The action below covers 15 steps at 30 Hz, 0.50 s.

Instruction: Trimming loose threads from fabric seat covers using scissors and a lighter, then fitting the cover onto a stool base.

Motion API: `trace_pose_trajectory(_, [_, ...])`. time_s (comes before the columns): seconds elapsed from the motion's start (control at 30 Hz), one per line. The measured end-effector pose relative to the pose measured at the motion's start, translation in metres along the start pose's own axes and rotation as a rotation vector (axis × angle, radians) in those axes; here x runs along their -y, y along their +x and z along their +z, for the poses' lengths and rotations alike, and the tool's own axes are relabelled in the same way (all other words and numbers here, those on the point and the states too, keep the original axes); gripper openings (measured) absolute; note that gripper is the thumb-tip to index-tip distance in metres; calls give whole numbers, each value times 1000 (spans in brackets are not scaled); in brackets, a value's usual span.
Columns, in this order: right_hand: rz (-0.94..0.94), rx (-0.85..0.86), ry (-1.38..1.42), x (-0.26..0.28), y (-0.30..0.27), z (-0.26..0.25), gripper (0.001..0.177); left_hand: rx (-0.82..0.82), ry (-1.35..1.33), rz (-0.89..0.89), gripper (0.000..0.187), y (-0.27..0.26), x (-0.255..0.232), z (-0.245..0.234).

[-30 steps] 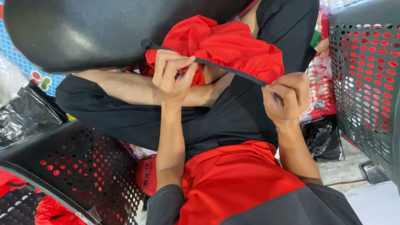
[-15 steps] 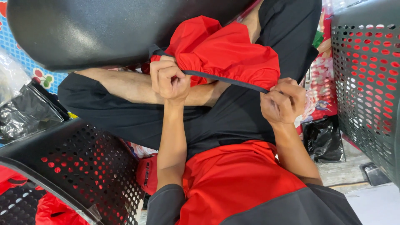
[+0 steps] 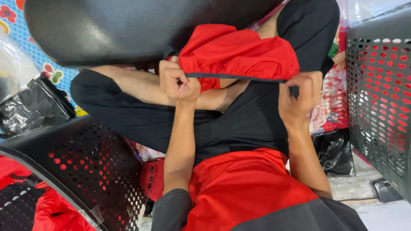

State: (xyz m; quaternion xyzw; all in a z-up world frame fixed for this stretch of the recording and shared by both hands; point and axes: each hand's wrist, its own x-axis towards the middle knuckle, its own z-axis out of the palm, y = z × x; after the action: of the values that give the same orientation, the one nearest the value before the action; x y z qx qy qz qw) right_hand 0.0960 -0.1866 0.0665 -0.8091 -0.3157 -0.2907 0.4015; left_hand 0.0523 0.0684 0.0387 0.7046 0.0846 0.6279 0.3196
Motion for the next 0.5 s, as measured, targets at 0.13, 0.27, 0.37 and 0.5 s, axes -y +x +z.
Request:
trace_pose_trajectory(0.13, [217, 297, 34, 29, 19, -9, 45, -4, -63, -45, 48, -4, -17, 11])
trace_pose_trajectory(0.27, [6, 181, 112, 49, 20, -9, 30, 62, -145, -86, 47, -8, -26, 11])
trace_pose_trajectory(0.37, [-154, 143, 67, 70, 52, 9, 18, 96, -205, -88, 47, -7, -31, 13])
trace_pose_trajectory(0.5, [-233, 117, -16, 74, 65, 40, 9, 90, -227, -80, 48, -11, -28, 10])
